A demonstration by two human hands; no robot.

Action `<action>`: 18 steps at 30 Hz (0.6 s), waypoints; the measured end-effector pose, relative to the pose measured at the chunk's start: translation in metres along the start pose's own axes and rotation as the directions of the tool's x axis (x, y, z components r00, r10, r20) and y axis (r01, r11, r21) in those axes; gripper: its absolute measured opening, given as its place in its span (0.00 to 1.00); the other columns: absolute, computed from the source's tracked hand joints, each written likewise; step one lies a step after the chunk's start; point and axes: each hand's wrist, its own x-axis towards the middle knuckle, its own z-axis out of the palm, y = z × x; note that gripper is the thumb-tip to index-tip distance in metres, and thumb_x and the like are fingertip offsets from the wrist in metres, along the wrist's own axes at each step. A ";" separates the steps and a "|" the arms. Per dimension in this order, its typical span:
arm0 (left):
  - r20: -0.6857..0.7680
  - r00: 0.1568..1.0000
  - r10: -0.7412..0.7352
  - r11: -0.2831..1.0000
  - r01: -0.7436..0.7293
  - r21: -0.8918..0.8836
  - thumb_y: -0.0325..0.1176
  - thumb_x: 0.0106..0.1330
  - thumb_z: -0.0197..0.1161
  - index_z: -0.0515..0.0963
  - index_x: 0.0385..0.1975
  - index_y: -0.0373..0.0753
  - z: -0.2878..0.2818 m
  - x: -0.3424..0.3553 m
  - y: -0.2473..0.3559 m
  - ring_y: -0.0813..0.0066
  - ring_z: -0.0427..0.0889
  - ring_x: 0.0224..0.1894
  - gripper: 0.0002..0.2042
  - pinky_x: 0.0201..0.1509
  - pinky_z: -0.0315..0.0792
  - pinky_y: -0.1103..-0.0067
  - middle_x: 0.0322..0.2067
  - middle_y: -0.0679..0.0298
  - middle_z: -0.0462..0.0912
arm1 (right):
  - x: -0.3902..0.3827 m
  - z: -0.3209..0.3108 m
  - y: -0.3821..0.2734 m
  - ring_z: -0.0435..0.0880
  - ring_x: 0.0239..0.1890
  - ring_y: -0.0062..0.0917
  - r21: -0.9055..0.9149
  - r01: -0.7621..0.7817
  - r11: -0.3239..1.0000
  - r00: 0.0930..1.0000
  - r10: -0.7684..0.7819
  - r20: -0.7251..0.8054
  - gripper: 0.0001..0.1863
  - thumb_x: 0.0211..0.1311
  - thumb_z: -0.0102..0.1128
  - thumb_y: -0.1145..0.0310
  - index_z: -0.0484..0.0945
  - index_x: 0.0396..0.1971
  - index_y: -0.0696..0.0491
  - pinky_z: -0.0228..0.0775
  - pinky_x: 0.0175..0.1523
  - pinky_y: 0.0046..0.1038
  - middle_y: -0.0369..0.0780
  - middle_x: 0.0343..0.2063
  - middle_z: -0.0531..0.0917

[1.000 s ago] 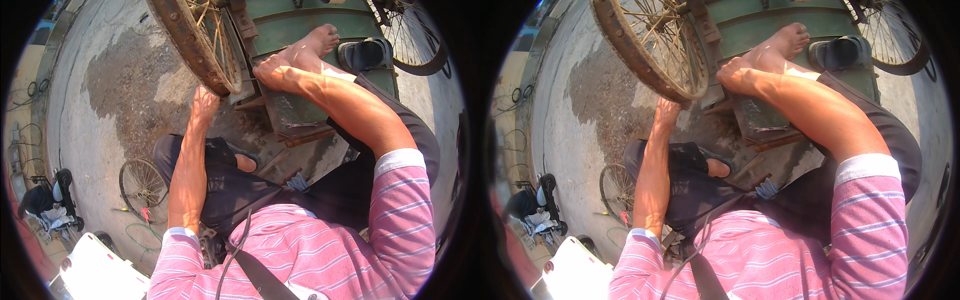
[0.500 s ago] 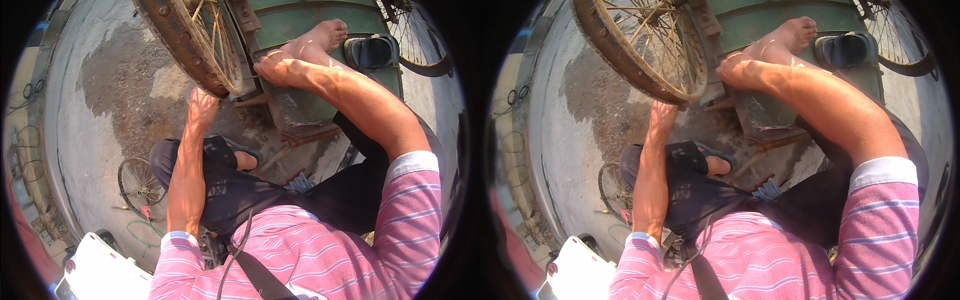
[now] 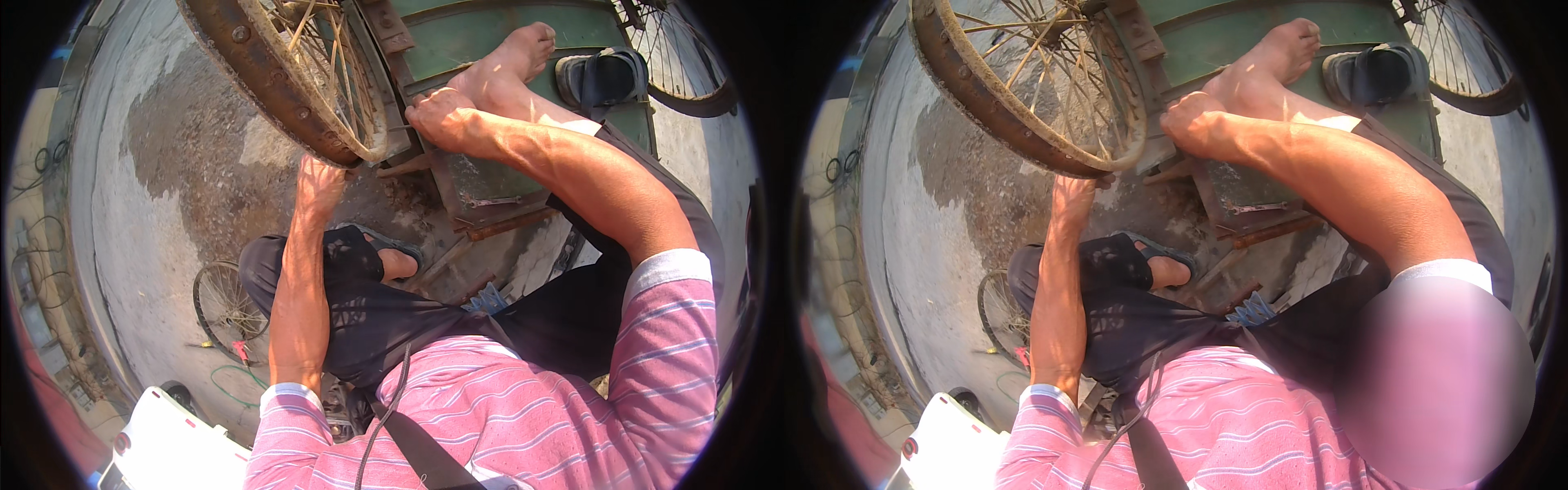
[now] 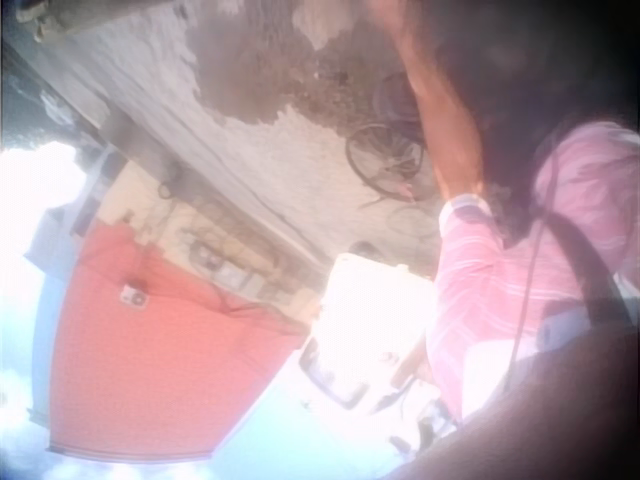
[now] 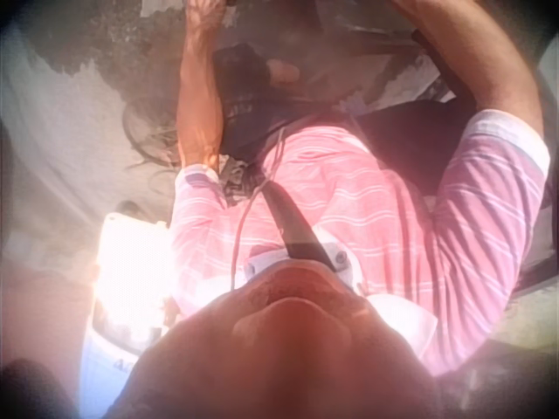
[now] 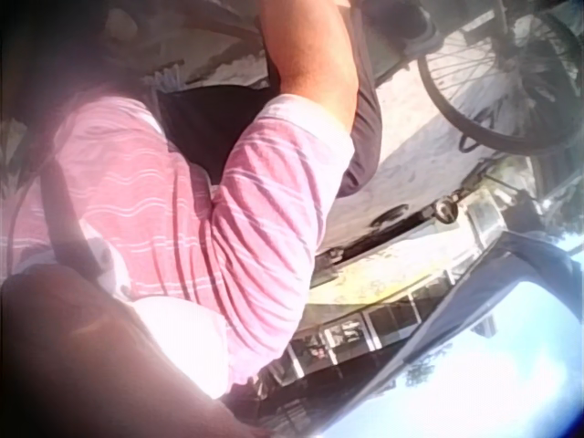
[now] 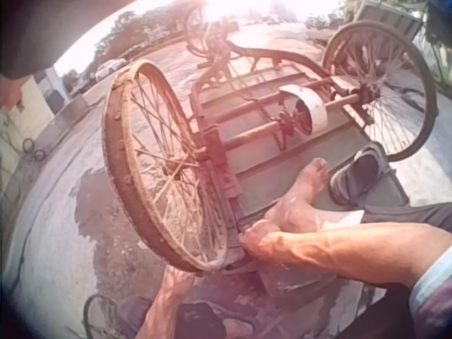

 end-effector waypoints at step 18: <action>-0.022 0.988 0.150 0.987 -0.148 0.067 0.45 0.76 0.66 0.84 0.48 0.34 0.009 0.021 -0.028 0.77 0.86 0.32 0.18 0.38 0.78 0.78 0.30 0.63 0.88 | 0.019 0.066 0.036 0.92 0.45 0.38 0.121 -0.021 0.992 0.995 0.033 -0.097 0.07 0.62 0.65 0.68 0.86 0.38 0.52 0.84 0.49 0.38 0.43 0.40 0.91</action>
